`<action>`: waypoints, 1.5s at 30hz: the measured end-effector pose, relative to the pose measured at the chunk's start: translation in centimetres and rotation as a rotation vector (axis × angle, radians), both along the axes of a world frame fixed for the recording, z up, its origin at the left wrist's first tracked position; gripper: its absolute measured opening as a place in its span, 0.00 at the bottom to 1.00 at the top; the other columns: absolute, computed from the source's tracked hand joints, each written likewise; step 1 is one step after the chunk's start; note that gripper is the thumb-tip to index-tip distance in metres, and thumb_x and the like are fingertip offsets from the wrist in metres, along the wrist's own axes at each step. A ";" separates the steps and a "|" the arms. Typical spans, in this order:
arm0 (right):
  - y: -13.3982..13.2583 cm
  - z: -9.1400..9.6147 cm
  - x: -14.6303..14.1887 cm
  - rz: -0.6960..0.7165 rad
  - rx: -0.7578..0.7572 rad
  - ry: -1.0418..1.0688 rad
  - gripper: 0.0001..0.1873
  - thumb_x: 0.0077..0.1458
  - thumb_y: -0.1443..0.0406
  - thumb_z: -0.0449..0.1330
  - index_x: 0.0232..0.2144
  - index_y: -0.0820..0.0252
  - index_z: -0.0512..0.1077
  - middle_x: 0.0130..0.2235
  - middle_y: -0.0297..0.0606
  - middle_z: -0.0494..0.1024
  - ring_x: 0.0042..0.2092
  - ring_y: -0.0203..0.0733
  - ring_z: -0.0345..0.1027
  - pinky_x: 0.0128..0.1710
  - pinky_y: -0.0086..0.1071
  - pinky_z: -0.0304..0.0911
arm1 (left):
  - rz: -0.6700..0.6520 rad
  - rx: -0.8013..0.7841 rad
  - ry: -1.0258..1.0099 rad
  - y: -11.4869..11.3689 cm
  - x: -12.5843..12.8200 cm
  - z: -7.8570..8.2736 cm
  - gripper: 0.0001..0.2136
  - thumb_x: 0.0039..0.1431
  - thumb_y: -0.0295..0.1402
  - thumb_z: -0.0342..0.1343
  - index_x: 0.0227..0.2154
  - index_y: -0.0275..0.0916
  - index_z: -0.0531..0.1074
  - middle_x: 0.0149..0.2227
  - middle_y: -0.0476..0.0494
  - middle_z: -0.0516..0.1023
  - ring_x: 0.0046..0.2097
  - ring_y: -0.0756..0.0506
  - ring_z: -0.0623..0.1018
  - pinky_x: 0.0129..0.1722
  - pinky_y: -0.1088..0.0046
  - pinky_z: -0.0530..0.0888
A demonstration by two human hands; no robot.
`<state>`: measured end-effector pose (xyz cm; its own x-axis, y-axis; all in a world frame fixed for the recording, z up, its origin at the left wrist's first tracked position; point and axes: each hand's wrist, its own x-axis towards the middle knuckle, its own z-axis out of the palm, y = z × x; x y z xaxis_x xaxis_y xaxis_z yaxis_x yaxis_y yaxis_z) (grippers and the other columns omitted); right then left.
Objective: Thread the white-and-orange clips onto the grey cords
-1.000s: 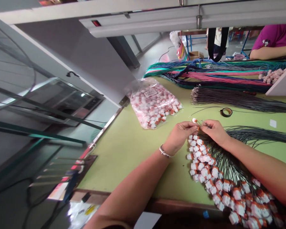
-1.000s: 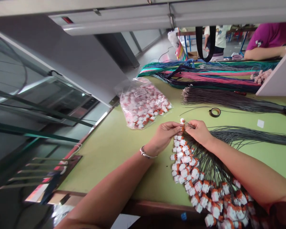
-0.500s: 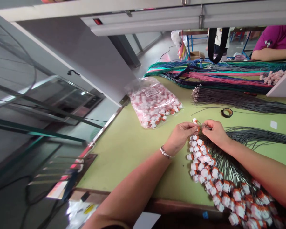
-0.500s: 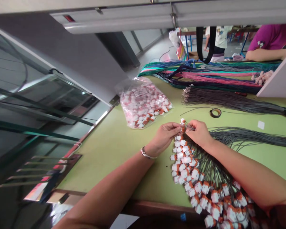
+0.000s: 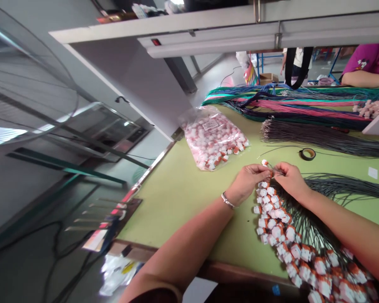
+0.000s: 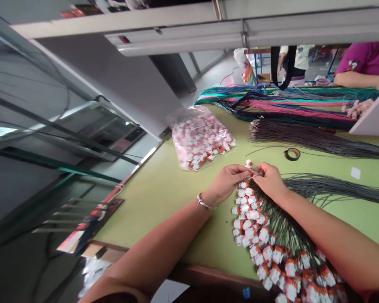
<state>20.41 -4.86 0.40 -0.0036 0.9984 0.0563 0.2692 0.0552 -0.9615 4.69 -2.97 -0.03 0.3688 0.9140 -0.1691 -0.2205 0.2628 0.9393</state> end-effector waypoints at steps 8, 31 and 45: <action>0.6 -0.4 1.3 -0.005 -0.078 0.361 0.11 0.45 0.59 0.64 0.26 0.60 0.71 0.20 0.29 0.66 0.21 0.31 0.56 0.22 0.28 0.53 | -0.426 0.721 0.598 1.1 -4.1 4.2 0.08 0.52 0.34 0.59 0.33 0.38 0.79 0.38 0.40 0.78 0.39 0.46 0.76 0.42 0.70 0.72; 0.4 0.4 0.4 -0.001 -0.070 0.279 0.07 0.39 0.63 0.60 0.20 0.61 0.66 0.19 0.27 0.62 0.23 0.30 0.51 0.24 0.28 0.46 | 0.135 0.324 0.742 2.6 -4.9 2.8 0.12 0.49 0.32 0.56 0.37 0.35 0.76 0.23 0.46 0.73 0.24 0.49 0.71 0.24 0.73 0.68; 0.1 0.5 0.1 -0.007 -0.068 0.205 0.05 0.37 0.64 0.58 0.18 0.60 0.66 0.19 0.27 0.61 0.24 0.31 0.49 0.25 0.28 0.46 | -0.051 -0.209 -0.104 0.7 -1.5 1.4 0.05 0.48 0.25 0.63 0.30 0.30 0.76 0.27 0.44 0.78 0.26 0.54 0.75 0.28 0.82 0.72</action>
